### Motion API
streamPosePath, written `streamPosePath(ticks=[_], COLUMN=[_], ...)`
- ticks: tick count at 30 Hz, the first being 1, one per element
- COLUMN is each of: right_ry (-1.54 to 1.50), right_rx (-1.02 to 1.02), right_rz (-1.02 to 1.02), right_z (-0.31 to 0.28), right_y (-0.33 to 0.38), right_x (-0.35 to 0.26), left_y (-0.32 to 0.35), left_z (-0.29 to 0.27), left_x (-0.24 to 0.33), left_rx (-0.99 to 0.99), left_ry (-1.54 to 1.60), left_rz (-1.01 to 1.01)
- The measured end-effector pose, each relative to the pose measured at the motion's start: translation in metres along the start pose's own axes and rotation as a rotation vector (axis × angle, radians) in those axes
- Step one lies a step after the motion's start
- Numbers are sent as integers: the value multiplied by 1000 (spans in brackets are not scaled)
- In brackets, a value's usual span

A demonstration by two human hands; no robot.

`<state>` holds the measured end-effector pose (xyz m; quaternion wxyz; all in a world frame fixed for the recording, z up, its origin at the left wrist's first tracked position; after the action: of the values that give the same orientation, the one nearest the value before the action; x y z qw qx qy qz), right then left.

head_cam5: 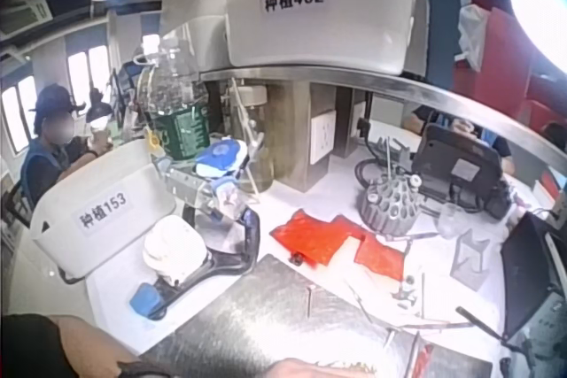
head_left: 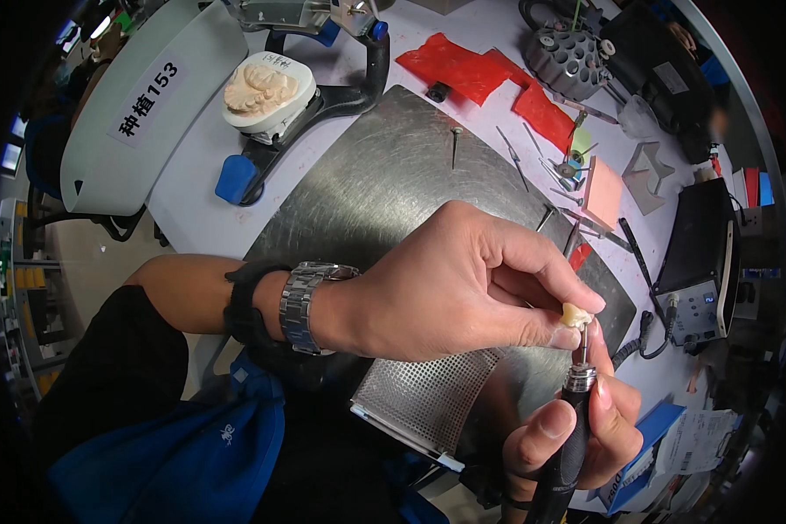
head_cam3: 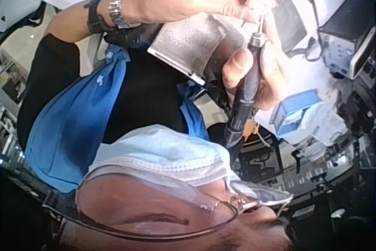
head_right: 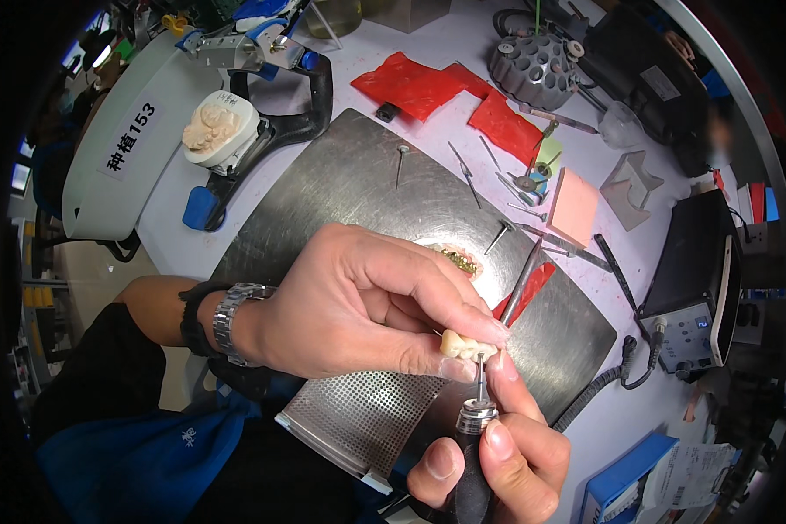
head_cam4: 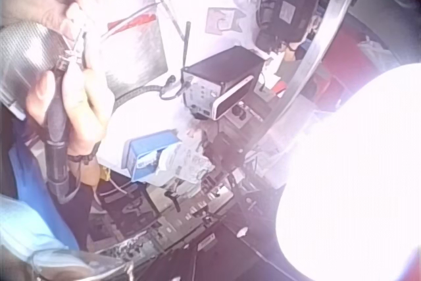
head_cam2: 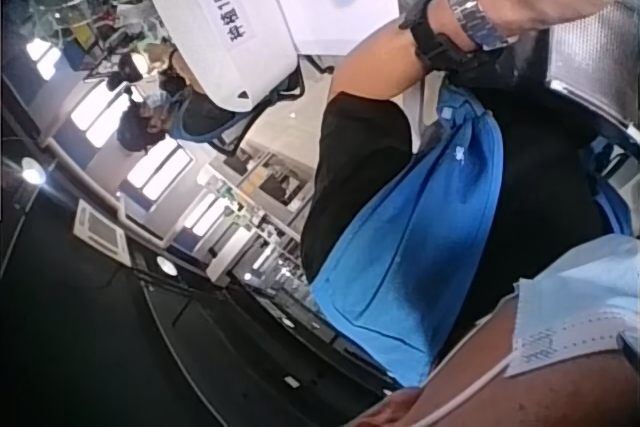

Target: The recorder uses a handheld rotary tool to polish and refine the edges of a dental mold and individual prosthetic teeth.

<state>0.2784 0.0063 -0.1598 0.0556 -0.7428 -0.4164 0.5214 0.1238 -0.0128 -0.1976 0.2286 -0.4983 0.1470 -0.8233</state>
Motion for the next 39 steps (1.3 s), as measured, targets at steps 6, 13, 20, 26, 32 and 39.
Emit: streamPosePath(ticks=[6, 13, 20, 26, 32, 39], right_ry=[46, 64, -158, -201, -247, -240], right_rx=[104, 118, 156, 141, 144, 111], right_rz=[84, 82, 158, 209, 222, 203], right_z=[-6, -9, -12, -14, -10, -13], right_y=[17, 19, 14, 17, 16, 17], right_x=[21, 18, 26, 27, 29, 31], left_y=[0, 1, -1, -1, -1, -1], left_z=[1, 1, 2, 2, 2, 1], left_x=[3, 4, 7, 7, 5, 6], left_rx=[3, -15, -23, -14, -14, -23], left_ry=[-27, -56, -78, -77, -92, -125], left_rz=[-7, -1, -91, -60, -47, -20])
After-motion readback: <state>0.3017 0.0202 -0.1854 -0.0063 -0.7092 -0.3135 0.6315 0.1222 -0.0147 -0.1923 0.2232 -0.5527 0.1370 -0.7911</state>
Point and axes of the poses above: each hand's wrist, its own y-axis away from the middle knuckle, its own z-axis out of the palm, x = y × z, the point moved 2 cm from there along -y, towards the middle knuckle, and after that the axes turned 11 degrees about z, right-handed, at the moved point
